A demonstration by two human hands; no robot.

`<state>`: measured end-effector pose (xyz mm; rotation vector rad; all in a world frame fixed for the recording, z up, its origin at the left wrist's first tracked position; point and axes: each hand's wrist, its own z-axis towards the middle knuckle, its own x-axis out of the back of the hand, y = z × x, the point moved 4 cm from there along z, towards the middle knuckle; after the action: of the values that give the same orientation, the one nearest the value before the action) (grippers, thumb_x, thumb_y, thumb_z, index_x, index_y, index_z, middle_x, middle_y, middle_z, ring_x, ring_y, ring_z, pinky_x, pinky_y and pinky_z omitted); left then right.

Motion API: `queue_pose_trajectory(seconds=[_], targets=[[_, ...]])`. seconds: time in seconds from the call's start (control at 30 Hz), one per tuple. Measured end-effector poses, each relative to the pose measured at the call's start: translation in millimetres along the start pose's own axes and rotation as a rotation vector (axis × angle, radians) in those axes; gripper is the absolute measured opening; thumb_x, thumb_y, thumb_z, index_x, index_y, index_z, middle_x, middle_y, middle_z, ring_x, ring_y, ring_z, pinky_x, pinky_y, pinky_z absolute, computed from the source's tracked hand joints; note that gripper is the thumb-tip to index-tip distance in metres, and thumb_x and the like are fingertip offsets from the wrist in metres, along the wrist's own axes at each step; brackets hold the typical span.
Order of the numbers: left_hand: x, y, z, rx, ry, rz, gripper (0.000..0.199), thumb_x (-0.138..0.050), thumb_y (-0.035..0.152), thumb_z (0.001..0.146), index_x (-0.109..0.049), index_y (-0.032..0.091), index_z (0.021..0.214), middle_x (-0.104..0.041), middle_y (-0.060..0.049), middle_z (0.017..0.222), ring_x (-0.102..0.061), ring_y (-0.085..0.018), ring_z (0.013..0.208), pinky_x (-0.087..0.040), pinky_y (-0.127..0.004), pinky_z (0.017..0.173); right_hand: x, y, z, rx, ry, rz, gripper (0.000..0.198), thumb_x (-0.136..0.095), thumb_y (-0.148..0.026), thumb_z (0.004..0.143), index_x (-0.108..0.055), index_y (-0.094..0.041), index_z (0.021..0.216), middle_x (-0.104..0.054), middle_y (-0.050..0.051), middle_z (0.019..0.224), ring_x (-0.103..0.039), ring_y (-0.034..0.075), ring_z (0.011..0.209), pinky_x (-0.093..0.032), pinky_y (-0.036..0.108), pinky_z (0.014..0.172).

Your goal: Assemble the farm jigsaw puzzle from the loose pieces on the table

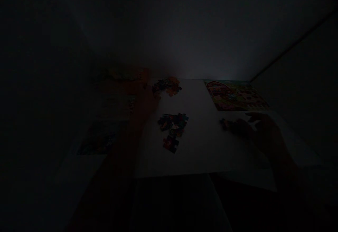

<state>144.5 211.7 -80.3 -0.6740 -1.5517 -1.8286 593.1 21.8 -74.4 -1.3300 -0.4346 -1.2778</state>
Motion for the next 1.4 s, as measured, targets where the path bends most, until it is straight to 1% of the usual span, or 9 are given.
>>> queue_pose_trajectory(seconds=[0.17, 0.33, 0.43, 0.6, 0.8, 0.93, 1.1, 1.27, 1.4], targets=[[-2.6, 11.5, -6.0, 0.045, -0.065, 0.325, 0.042, -0.074, 0.042, 0.112, -0.071, 0.02, 0.147, -0.054, -0.024, 0.169, -0.073, -0.04, 0.14, -0.061, -0.047, 0.117, -19.9, -59.1, 14.7, 0.094, -0.051, 0.16, 0.061, -0.072, -0.09, 0.09, -0.068, -0.03, 0.099, -0.077, 0.015, 0.1, -0.064, 0.032, 0.073, -0.053, 0.051, 0.069], [4.1, 16.2, -7.5, 0.019, -0.074, 0.319, 0.036, -0.073, 0.045, 0.113, -0.073, 0.023, 0.141, -0.064, -0.023, 0.157, -0.076, -0.038, 0.129, -0.065, -0.048, 0.108, -68.7, -155.9, 43.0, 0.411, -0.173, 0.328, 0.051, -0.076, -0.07, 0.1, -0.077, -0.026, 0.126, -0.078, 0.011, 0.102, -0.062, 0.025, 0.072, -0.052, 0.042, 0.069], [4.6, 13.1, -6.6, -0.013, -0.082, 0.282, 0.033, -0.076, 0.041, 0.11, -0.074, 0.022, 0.137, -0.071, -0.021, 0.147, -0.077, -0.036, 0.124, -0.064, -0.048, 0.105, -97.2, -185.6, 54.4, 0.471, -0.192, 0.403, 0.045, -0.077, -0.063, 0.101, -0.077, -0.025, 0.126, -0.079, 0.009, 0.102, -0.061, 0.022, 0.072, -0.049, 0.039, 0.069], [1.5, 19.3, -4.7, -0.155, -0.031, 0.231, 0.038, -0.088, 0.04, 0.102, -0.075, 0.02, 0.131, -0.077, -0.019, 0.136, -0.075, -0.039, 0.126, -0.063, -0.049, 0.105, -126.7, -182.1, 55.8, 0.443, -0.252, 0.498, 0.043, -0.078, -0.06, 0.098, -0.08, -0.024, 0.121, -0.078, 0.007, 0.097, -0.061, 0.021, 0.072, -0.049, 0.037, 0.071], [-9.4, 57.2, -22.9, -0.63, -0.09, 0.109, 0.042, -0.096, 0.038, 0.098, -0.079, 0.026, 0.135, -0.076, -0.011, 0.144, -0.079, -0.029, 0.12, -0.064, -0.039, 0.099, -135.1, -172.0, 58.0, 0.373, -0.375, 0.68, 0.045, -0.077, -0.068, 0.098, -0.083, -0.025, 0.105, -0.082, 0.007, 0.101, -0.067, 0.022, 0.083, -0.052, 0.037, 0.077], [-9.9, 67.3, -32.8, -0.714, -0.093, 0.093, 0.039, -0.096, 0.038, 0.099, -0.08, 0.025, 0.132, -0.077, -0.011, 0.142, -0.081, -0.027, 0.118, -0.064, -0.038, 0.099, -135.5, -176.1, 58.7, 0.408, -0.485, 0.729, 0.051, -0.079, -0.076, 0.095, -0.08, -0.025, 0.095, -0.078, 0.005, 0.09, -0.062, 0.02, 0.078, -0.048, 0.036, 0.073], [1.6, 57.9, -23.4, -0.638, -0.059, 0.026, 0.073, -0.101, 0.055, 0.093, -0.071, 0.026, 0.153, -0.071, -0.017, 0.155, -0.077, -0.034, 0.13, -0.066, -0.044, 0.107, -129.0, -176.2, 61.9, 0.383, -0.458, 0.76, 0.049, -0.079, -0.074, 0.093, -0.08, -0.025, 0.092, -0.078, 0.005, 0.09, -0.065, 0.022, 0.082, -0.051, 0.037, 0.076], [8.5, 23.0, 4.4, -0.317, -0.014, 0.152, 0.035, -0.07, 0.046, 0.115, -0.08, 0.02, 0.137, -0.077, -0.019, 0.143, -0.075, -0.04, 0.135, -0.062, -0.052, 0.116, -119.9, -174.9, 66.2, 0.34, -0.367, 0.814, 0.049, -0.081, -0.074, 0.092, -0.076, -0.026, 0.088, -0.074, 0.004, 0.088, -0.066, 0.023, 0.087, -0.053, 0.037, 0.08], [1.9, 11.0, 4.8, -0.168, -0.123, 0.348, 0.041, -0.062, 0.044, 0.117, -0.078, 0.019, 0.145, -0.073, -0.021, 0.153, -0.075, -0.04, 0.135, -0.063, -0.051, 0.113, -116.6, -175.4, 66.9, 0.327, -0.368, 0.877, 0.049, -0.086, -0.073, 0.088, -0.076, -0.025, 0.085, -0.072, 0.004, 0.086, -0.065, 0.022, 0.085, -0.053, 0.037, 0.08]])
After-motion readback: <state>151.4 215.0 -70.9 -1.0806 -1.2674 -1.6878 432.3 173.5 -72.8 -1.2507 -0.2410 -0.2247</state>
